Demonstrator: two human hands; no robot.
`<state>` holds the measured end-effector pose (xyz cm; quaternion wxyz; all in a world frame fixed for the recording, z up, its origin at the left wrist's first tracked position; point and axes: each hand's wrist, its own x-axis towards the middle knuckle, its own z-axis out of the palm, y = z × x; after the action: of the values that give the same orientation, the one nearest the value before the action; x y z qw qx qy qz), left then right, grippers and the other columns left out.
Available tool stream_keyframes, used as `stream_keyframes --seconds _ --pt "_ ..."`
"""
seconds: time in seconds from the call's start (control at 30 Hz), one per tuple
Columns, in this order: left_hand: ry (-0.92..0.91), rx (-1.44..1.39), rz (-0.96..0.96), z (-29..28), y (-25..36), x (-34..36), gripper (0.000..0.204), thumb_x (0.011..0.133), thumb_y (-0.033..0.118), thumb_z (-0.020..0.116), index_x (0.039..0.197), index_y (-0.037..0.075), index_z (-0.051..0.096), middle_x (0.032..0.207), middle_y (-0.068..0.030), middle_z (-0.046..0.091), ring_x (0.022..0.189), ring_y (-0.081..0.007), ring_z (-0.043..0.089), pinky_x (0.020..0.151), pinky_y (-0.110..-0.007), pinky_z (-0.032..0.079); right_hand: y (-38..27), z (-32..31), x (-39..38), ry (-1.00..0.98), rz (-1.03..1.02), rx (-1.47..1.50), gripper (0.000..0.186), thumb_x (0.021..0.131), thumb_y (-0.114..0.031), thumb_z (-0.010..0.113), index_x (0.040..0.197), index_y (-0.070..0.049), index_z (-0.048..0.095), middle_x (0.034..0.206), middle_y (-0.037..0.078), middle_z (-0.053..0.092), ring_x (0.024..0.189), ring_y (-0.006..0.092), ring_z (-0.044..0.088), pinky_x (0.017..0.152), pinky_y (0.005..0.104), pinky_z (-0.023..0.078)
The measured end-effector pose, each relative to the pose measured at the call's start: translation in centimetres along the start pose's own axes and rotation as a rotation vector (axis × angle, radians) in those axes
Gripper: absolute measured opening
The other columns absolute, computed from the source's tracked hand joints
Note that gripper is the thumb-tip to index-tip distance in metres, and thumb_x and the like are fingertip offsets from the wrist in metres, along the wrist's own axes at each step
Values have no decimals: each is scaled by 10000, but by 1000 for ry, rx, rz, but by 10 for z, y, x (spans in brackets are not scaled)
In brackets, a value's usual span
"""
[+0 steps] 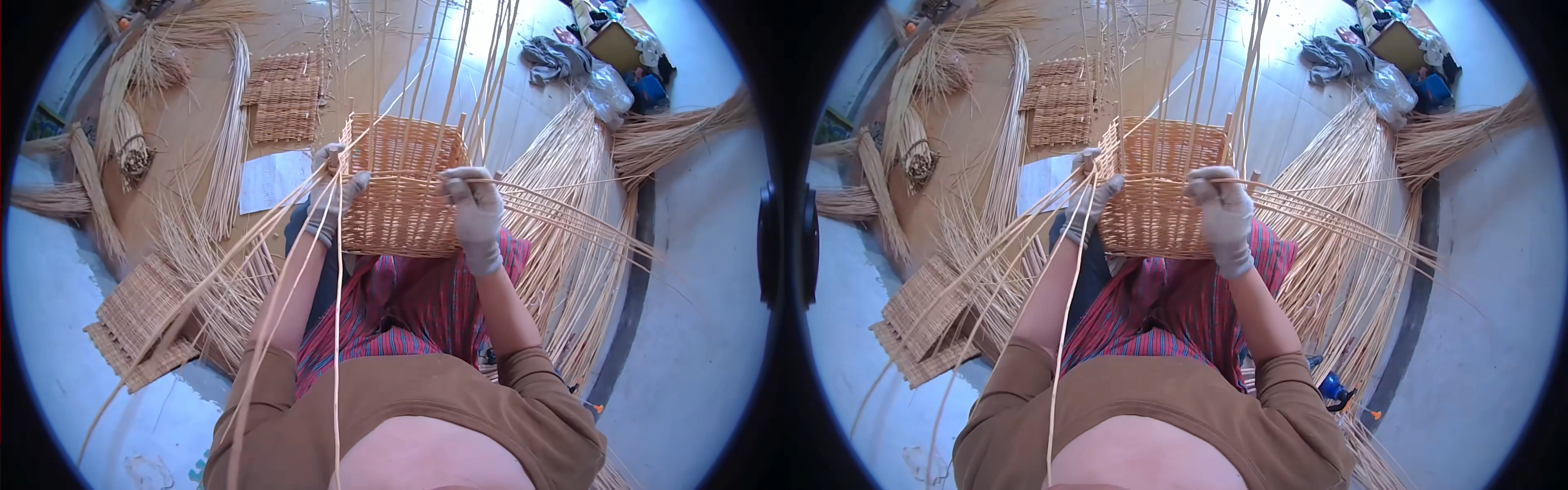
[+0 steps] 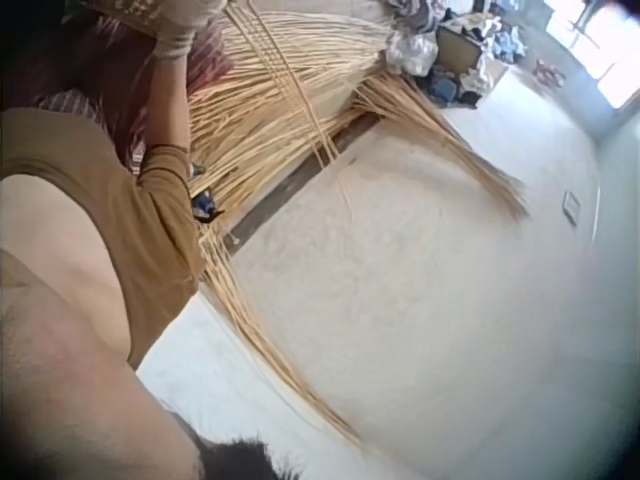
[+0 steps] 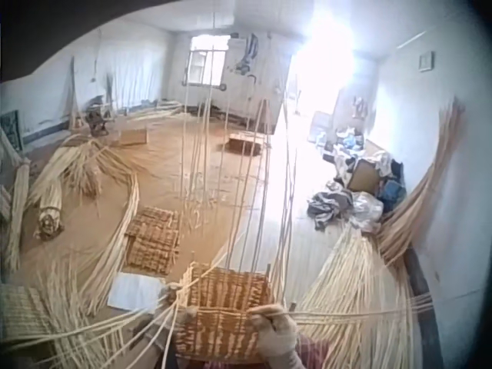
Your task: Manually weaving a rectangular wicker basket using dried plant strands.
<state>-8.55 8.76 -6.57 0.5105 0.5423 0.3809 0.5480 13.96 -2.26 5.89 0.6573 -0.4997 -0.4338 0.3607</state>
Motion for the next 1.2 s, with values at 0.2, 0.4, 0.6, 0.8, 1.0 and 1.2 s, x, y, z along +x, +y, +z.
stream_keyframes --seconds 0.2,0.4,0.6,0.8,1.0,1.2 --pt "132 -229 -72 13 -5 2 578 809 64 927 1293 114 614 1165 3 635 1061 -127 604 970 -291 543 -36 97 105 -188 -510 -588 245 958 -126 701 1200 -96 722 1166 159 732 870 325 734 791 352 595" --pt "172 -187 28 15 -6 -2 560 847 14 874 1321 108 590 1166 -19 664 1036 -129 640 922 -301 575 2 119 150 -55 -220 -596 840 926 -178 740 1654 -274 332 1652 225 393 1096 314 733 899 397 617" --pt "200 -258 -100 18 -19 -6 535 913 -78 724 1373 63 489 1252 -118 686 1074 -222 705 910 -352 654 38 -24 16 260 26 206 299 1015 -105 710 1298 -90 615 1146 96 708 943 140 741 693 250 573" --pt "531 283 -63 44 30 -70 324 972 32 723 1255 52 565 1185 -100 661 989 -211 654 905 -347 546 93 -76 -26 388 204 188 153 1007 -141 747 1152 -102 717 1010 43 778 869 134 753 634 232 559" --pt "-77 282 -21 86 77 -40 160 1036 109 653 1176 40 619 1091 -92 703 787 -176 704 711 -327 579 69 -69 -28 330 211 182 157 1012 -141 739 1159 -92 708 1002 39 774 871 127 751 642 235 580" --pt "-190 399 -411 95 64 -8 268 1067 295 651 1040 30 624 799 -78 694 512 -187 694 536 -329 543 31 -2 59 139 -439 -325 397 981 -14 689 1370 -80 644 1185 135 736 1029 212 741 825 319 584"
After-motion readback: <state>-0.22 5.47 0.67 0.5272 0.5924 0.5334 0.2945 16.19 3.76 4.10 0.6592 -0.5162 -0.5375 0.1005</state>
